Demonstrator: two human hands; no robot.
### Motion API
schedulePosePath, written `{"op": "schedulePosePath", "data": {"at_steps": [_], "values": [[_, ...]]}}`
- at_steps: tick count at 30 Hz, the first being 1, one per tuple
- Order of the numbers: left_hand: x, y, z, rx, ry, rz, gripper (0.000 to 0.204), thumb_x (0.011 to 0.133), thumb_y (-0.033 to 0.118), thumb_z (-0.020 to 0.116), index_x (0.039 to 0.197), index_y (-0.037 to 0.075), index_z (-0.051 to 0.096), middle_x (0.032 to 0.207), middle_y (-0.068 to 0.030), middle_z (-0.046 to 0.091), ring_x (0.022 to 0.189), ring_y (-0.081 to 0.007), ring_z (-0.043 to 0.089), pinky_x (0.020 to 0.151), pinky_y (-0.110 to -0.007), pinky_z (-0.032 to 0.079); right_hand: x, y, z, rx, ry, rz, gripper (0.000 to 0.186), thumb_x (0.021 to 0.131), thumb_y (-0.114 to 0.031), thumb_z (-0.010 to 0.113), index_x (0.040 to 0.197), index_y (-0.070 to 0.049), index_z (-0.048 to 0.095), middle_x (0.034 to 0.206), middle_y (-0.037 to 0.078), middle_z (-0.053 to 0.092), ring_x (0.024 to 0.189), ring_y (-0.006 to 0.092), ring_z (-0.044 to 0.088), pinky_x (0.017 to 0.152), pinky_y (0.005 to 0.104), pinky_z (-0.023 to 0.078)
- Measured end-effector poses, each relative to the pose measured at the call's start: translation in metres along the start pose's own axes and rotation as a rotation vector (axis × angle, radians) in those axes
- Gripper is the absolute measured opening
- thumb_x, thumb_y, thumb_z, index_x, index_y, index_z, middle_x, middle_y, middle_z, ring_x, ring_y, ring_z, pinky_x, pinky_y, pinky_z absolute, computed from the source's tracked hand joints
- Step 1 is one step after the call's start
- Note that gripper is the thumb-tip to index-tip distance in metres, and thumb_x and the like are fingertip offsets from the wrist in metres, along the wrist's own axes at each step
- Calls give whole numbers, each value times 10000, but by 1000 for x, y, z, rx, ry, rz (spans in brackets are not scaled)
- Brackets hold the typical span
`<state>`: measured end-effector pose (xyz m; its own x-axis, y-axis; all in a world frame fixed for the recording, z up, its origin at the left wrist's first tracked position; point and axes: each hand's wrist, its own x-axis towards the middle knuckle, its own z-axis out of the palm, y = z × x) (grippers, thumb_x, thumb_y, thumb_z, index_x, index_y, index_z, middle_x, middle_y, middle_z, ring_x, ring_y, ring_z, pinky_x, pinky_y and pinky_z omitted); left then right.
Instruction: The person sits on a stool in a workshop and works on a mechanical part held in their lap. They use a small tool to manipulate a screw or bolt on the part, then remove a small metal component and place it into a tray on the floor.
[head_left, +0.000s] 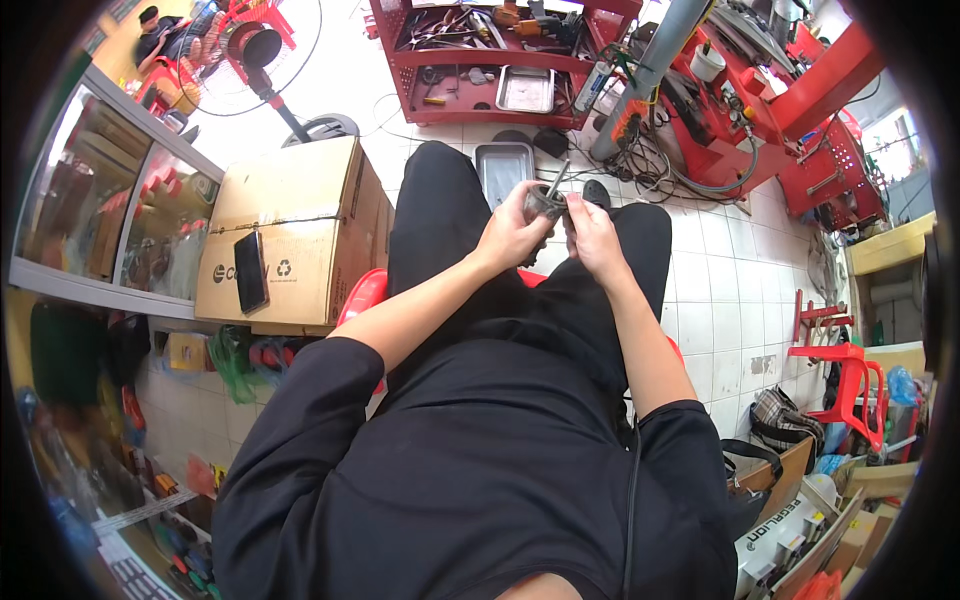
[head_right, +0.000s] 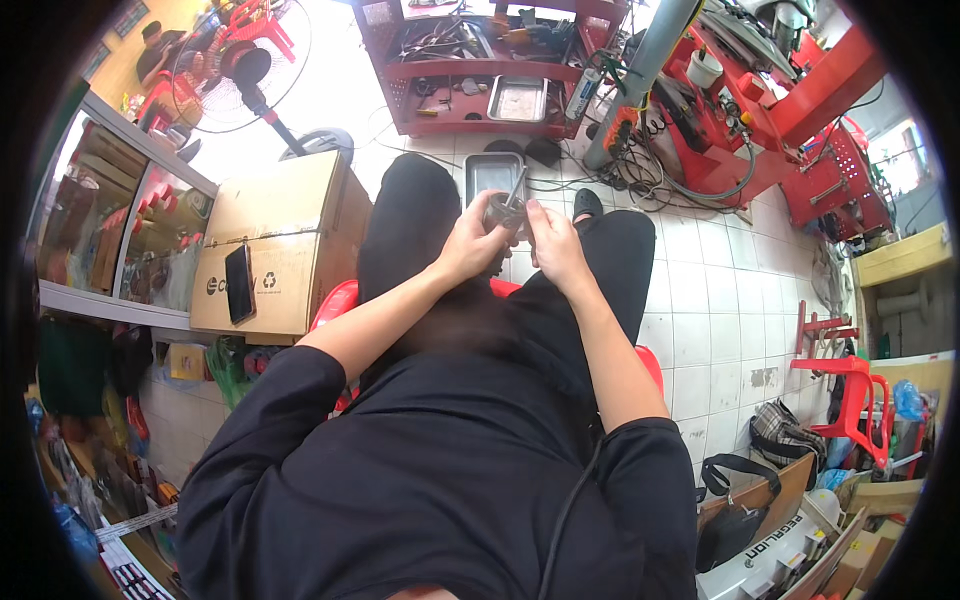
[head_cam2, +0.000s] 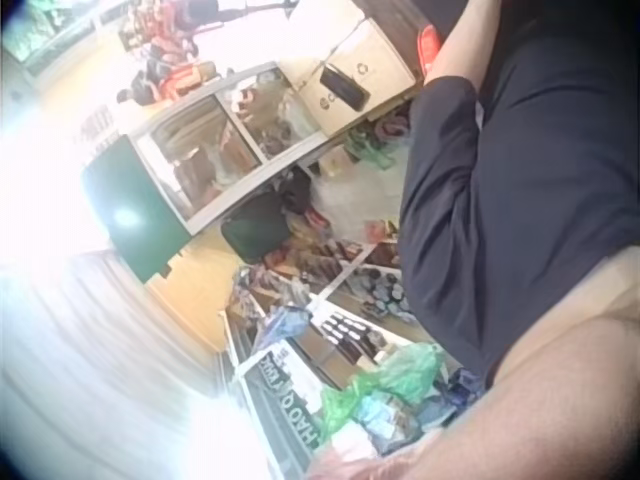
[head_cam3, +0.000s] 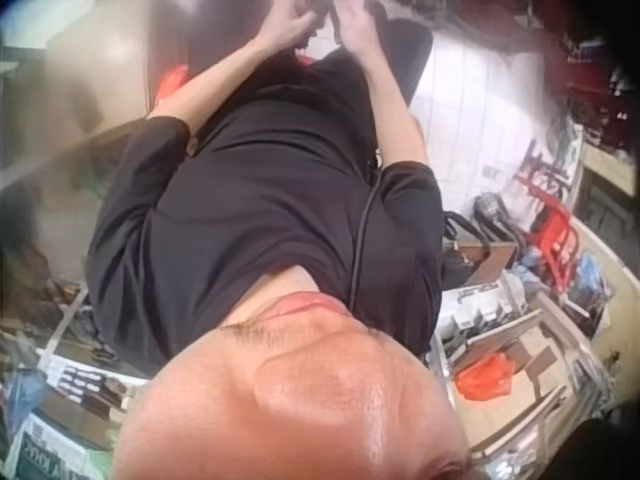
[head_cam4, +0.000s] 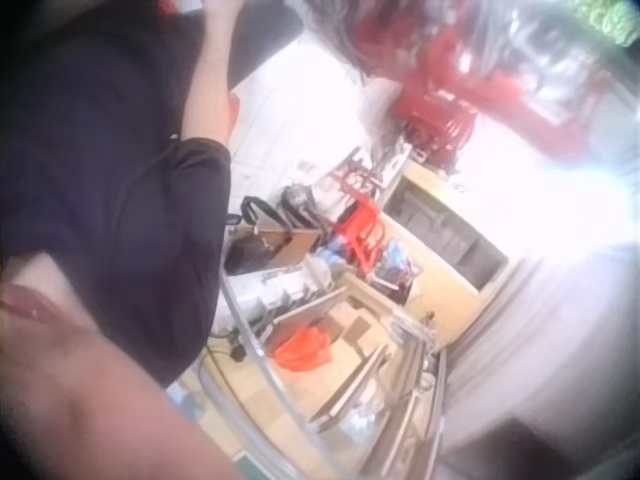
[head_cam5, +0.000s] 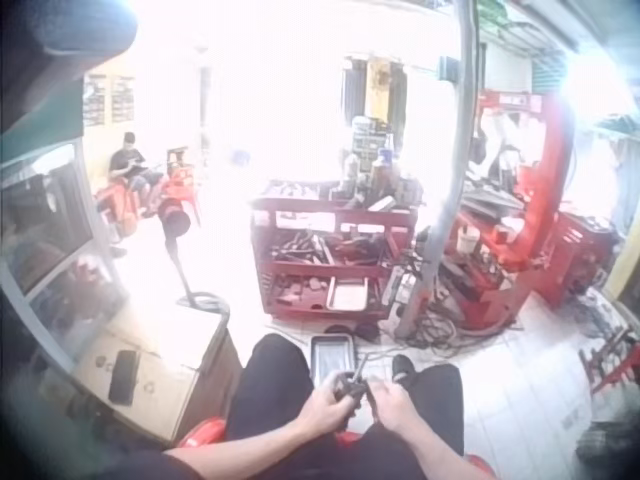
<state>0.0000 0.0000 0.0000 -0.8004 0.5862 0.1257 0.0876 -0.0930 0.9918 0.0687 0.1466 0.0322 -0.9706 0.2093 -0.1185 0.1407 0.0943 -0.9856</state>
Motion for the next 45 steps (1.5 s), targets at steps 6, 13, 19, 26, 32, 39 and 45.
{"op": "schedulePosePath", "data": {"at_steps": [6, 13, 19, 26, 32, 39, 45], "values": [[-6, -9, -2, 18, -37, -146, 432, 907, 179, 599, 1262, 5, 425, 800, -118, 660, 615, -160, 647, 583, -279, 506, -4, 23, 2, 156, 37, -37, 243, 1002, -299, 498, 922, -70, 511, 635, -4, 522, 499, 81, 506, 466, 216, 402], [0, -8, 0, -126, -12, -224, 351, 892, 191, 614, 1142, 8, 448, 744, -117, 653, 542, -149, 617, 487, -283, 494, 6, 35, -7, 267, -5, -138, 126, 934, -108, 578, 1017, -38, 516, 943, 58, 588, 788, 110, 587, 654, 243, 465], [4, -6, 3, -136, -35, -197, 290, 911, 194, 595, 1104, 24, 459, 748, -116, 646, 540, -162, 624, 488, -280, 488, 4, 21, -11, 269, 24, 29, 144, 926, -129, 606, 1005, -42, 522, 869, 26, 584, 717, 78, 562, 633, 212, 439], [-4, 20, 3, -264, -38, -159, 264, 944, 191, 573, 1118, 26, 463, 747, -103, 636, 541, -149, 618, 496, -267, 496, -6, -1, -3, 67, -3, -223, 125, 914, -65, 594, 1014, -46, 521, 838, -16, 536, 747, 47, 515, 629, 215, 458], [-16, 84, 14, -269, -41, 39, 291, 935, 112, 543, 1192, 17, 443, 788, -92, 625, 615, -136, 624, 561, -284, 544, -35, -86, -6, 213, 87, -284, 171, 927, -115, 618, 1028, -26, 512, 798, 6, 549, 689, 48, 514, 563, 207, 422], [-3, 141, 26, -365, -69, 163, 305, 971, 160, 501, 1233, 16, 438, 854, -121, 611, 662, -158, 635, 578, -284, 551, -46, -141, -13, 152, 146, -531, 121, 948, -91, 581, 1039, -29, 532, 829, -22, 545, 726, 20, 485, 641, 177, 385], [-9, 160, 25, -455, -152, 214, 318, 942, 28, 416, 1258, 12, 387, 900, -91, 574, 750, -152, 628, 604, -276, 547, -71, -151, -15, 114, 156, -647, 184, 919, -72, 621, 1068, -26, 522, 960, 16, 528, 856, 46, 495, 742, 203, 411]]}}
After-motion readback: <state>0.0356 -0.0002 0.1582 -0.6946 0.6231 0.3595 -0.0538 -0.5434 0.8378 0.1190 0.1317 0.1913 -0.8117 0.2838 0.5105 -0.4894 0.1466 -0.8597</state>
